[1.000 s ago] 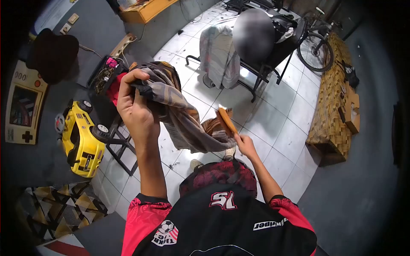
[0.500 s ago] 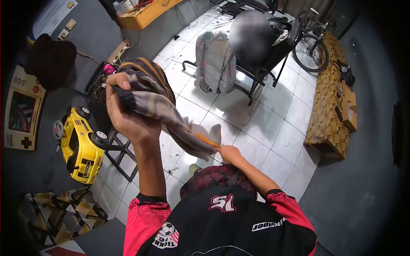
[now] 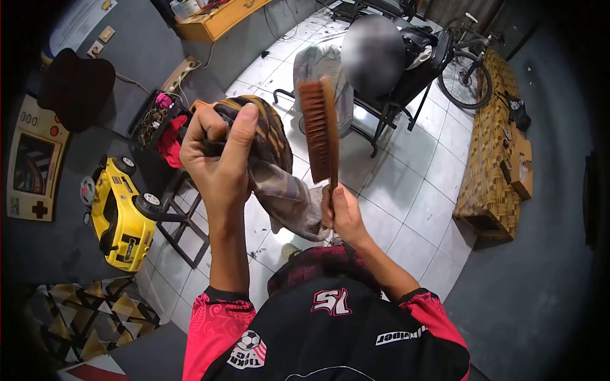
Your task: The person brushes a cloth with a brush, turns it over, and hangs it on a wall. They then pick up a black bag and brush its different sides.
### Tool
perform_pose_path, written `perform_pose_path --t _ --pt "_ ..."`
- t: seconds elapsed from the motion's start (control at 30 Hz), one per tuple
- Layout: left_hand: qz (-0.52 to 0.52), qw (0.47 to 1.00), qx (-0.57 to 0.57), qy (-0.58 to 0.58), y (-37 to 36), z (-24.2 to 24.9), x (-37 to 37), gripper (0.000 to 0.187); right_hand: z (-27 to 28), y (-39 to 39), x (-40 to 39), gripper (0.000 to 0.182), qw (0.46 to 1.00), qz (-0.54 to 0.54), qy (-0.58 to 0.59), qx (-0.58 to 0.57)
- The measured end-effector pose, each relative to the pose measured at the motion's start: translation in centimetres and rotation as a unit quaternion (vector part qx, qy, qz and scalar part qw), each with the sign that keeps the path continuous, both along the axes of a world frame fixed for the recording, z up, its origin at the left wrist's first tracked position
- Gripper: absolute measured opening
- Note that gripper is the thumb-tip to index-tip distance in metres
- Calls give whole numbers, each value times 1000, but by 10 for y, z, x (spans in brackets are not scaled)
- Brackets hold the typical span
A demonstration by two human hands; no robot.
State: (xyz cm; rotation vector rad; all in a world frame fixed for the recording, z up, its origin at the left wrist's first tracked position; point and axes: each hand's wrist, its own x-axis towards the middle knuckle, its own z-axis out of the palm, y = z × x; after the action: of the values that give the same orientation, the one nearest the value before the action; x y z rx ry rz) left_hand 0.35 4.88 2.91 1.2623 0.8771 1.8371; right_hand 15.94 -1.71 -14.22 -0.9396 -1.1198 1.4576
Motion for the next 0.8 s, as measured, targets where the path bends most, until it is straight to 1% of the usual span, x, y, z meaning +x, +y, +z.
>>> perform_pose_path --t 0.03,0.1,0.13,0.17,0.2,0.23,0.27,0.3,0.33,0.37,0.4,0.47,0.5,0.57,0.6,0.63,0.67,0.7,0.73,0.8 --pt "-5 1000 3 3 0 0 2 43 17 -5 -8 43 996 23 87 4" --pt "-17 1000 9 11 0 1 4 42 31 -12 -21 41 989 65 133 17" --pt "-8 1000 25 14 0 2 4 42 26 -13 -24 38 994 76 82 -2" --pt "1 999 41 17 0 3 3 41 9 -11 -26 36 998 42 -17 43" --pt "11 998 57 20 0 3 1 41 -19 -8 -28 34 989 8 -116 89" --pt "22 997 73 22 1 4 -2 41 -46 -5 -29 33 967 -26 -214 133" --pt "33 995 91 -7 2 5 -5 41 -66 -3 -21 29 944 -6 -309 113" --pt "48 995 76 -44 -1 12 -4 41 -90 -2 -12 31 901 45 -429 41" --pt "57 994 83 -52 -1 12 -10 40 -118 -4 -1 33 836 96 -539 -32" --pt "65 992 89 -60 -1 13 -15 40 -154 -9 16 38 812 122 -568 -60" --pt "66 990 75 -95 -4 18 -13 38 -186 -18 34 43 785 146 -595 -89" --pt "62 987 64 -131 -9 29 -8 37 -217 -35 62 49 770 153 -607 -123" --pt "58 986 56 -149 -10 30 -7 37 -221 -38 66 49 773 133 -604 -143" --pt "63 991 74 -95 -6 18 -16 37 -229 -36 74 48 776 88 -599 -179" --pt "64 993 79 -64 -5 9 -21 37 -225 -34 74 46 811 40 -568 -130" --pt "64 994 84 -34 -4 5 -22 37 -204 -27 68 45 852 -14 -515 -96" --pt "70 995 73 -21 -4 3 -16 38 -171 -19 55 44 885 -69 -457 -62" --pt "45 996 71 -6 -3 -1 -13 38 -137 -12 42 43 915 -101 -386 -53" --pt "44 997 61 12 -3 -4 -11 38 -104 -7 28 42 939 -133 -313 -43" --pt "31 998 52 31 -3 -11 -6 37 -48 -7 7 38 984 -127 -114 -48"
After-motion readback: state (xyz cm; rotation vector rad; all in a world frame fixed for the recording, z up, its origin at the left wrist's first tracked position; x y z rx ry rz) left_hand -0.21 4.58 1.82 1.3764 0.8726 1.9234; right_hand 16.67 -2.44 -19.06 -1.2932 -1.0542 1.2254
